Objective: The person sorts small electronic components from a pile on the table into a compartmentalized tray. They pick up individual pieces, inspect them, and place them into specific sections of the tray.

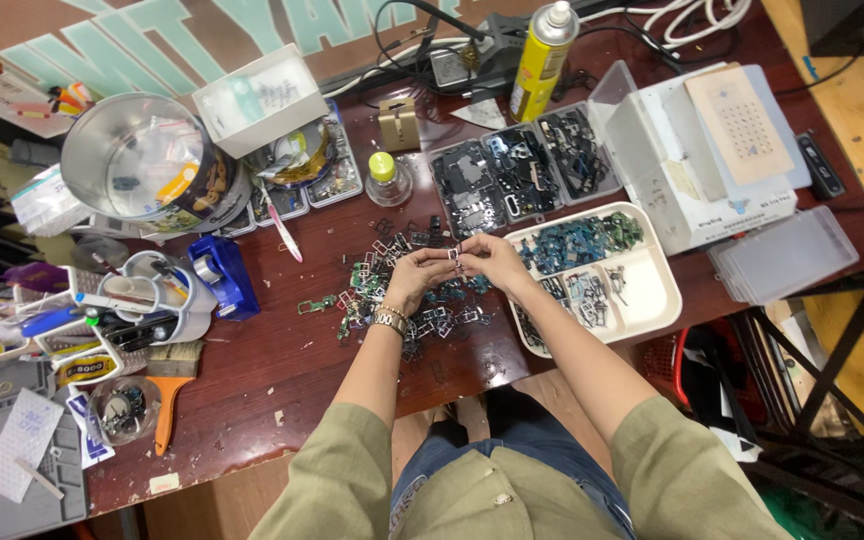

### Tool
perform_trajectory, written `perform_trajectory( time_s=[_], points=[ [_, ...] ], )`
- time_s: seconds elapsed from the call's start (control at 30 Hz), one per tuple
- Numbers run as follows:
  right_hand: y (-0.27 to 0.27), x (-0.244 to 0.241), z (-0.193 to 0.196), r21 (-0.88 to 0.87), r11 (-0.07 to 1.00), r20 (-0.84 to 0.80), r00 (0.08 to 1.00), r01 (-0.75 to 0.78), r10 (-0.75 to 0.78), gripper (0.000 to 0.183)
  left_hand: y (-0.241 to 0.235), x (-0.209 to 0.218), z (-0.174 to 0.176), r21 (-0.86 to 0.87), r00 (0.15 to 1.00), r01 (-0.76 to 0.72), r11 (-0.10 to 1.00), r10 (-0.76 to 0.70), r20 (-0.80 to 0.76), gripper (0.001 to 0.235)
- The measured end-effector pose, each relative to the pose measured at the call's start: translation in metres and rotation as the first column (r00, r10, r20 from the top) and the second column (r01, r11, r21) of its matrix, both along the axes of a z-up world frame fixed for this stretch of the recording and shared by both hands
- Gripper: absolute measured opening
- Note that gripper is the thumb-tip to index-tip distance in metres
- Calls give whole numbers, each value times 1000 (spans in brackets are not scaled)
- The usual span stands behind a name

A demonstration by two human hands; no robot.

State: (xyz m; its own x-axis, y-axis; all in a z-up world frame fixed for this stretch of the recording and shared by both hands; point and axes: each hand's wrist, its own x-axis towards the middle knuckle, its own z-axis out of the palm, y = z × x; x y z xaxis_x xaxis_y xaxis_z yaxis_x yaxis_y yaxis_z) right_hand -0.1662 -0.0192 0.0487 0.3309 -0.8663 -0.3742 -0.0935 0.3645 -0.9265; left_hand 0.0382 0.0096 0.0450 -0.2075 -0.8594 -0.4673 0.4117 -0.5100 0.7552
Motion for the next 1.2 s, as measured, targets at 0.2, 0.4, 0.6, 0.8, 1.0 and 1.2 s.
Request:
perform_trajectory(
  time_s=[0.2, 0.4, 0.6, 0.8, 1.0, 1.2],
  points=[
    [13, -36, 8, 153, 985, 167, 980, 84, -110, 28, 0, -29, 6, -32, 996, 30, 999, -27, 80, 22],
    [30, -75, -5, 83, 988, 134, 981, 132, -143, 19, 0, -66, 7, -78, 981, 168, 983, -160, 110, 20],
    [46, -119, -17, 68, 968, 34, 970, 240, -243, 17, 4, -115, -8, -57, 969, 242, 969, -238, 66, 24],
    [72, -168, 0, -396, 905, -614, 688, 155, -387, 14, 10, -170, -26, 8, 916, 366, 931, -361, 176, 29],
    [87, -163, 17, -610, 790, -610, 602, 57, -514, 13, 7, -161, -41, 6, 918, 293, 956, -283, 278, 27],
    [84, -131, 28, -132, 991, -700, 706, 28, -113, 23, 17, -139, -50, -17, 913, 272, 962, -252, 321, 25]
  ],
)
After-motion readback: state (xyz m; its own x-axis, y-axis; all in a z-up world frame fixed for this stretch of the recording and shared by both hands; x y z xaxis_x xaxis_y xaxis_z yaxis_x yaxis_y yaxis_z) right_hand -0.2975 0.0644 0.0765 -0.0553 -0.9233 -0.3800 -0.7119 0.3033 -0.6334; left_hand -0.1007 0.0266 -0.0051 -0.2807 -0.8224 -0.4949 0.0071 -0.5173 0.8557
